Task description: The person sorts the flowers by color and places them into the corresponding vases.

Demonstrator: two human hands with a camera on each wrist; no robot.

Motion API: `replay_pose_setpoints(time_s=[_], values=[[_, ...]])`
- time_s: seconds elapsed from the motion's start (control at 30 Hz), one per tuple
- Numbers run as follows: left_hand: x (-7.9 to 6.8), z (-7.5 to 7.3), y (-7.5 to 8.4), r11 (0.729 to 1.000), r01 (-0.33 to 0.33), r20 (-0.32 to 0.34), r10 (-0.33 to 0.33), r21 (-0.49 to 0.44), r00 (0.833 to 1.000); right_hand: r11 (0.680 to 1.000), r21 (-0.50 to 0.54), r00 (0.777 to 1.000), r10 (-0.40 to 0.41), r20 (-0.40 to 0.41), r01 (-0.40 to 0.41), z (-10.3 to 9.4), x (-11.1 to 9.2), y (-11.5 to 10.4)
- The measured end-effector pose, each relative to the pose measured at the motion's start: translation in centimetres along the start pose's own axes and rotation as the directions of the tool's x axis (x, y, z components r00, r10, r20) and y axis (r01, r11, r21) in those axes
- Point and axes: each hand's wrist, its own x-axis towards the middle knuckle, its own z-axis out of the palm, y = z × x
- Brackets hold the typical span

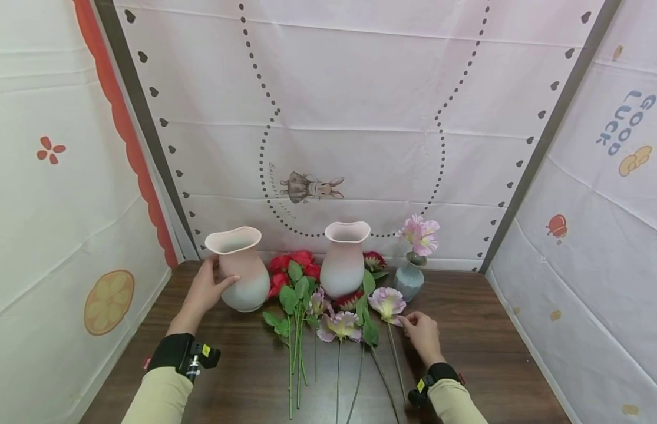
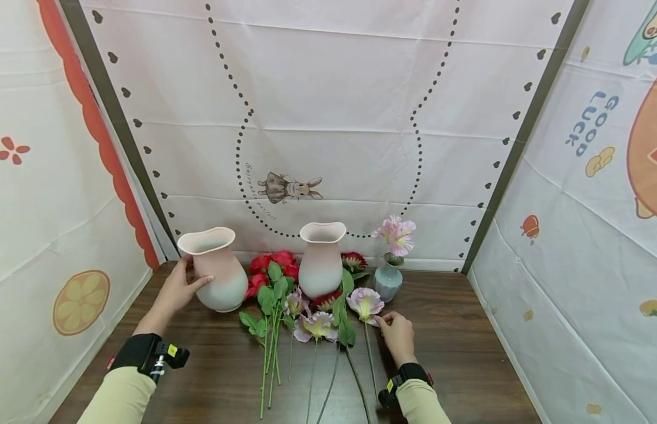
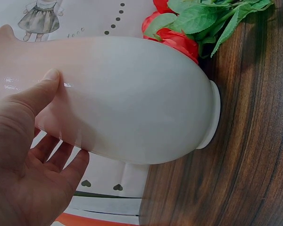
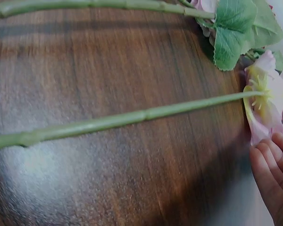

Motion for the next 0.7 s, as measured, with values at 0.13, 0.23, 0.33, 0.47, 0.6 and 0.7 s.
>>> replay_pose_setpoints(time_s=[0.13, 0.23, 0.33, 0.47, 0.6, 0.7], values=[[0.0, -0.1, 0.1, 1.0, 0.004, 0.001, -0.004, 0.0, 1.0, 1.0, -0.018, 1.0, -0.006, 0.002, 0.006, 0.1, -0.2, -0.4], [0.0, -0.1, 0.1, 1.0, 0.005, 0.003, -0.005, 0.002, 1.0, 1.0, 0.021, 1.0, -0.018, 0.023, 0.017, 0.3, -0.3, -0.5], [0.0, -0.1, 0.1, 1.0, 0.002, 0.005, -0.002, 0.004, 1.0, 0.997, 0.082, 0.998, -0.009, 0.061, 0.004, 0.6, -0.5, -0.6], [0.0, -0.1, 0.0, 1.0, -0.002, 0.004, 0.002, 0.005, 1.0, 0.987, 0.154, 0.993, 0.025, 0.117, -0.043, 0.9, -0.6, -0.5], [0.0, -0.1, 0.0, 1.0, 0.0, 0.003, 0.0, 0.006, 1.0, 0.97, 0.224, 0.984, 0.057, 0.168, -0.094, 1.2, -0.8, -0.5], [0.0, 0.0, 0.0, 1.0, 0.002, 0.004, -0.002, 0.008, 1.0, 0.957, 0.263, 0.978, 0.072, 0.195, -0.122, 1.2, -0.9, -0.5]])
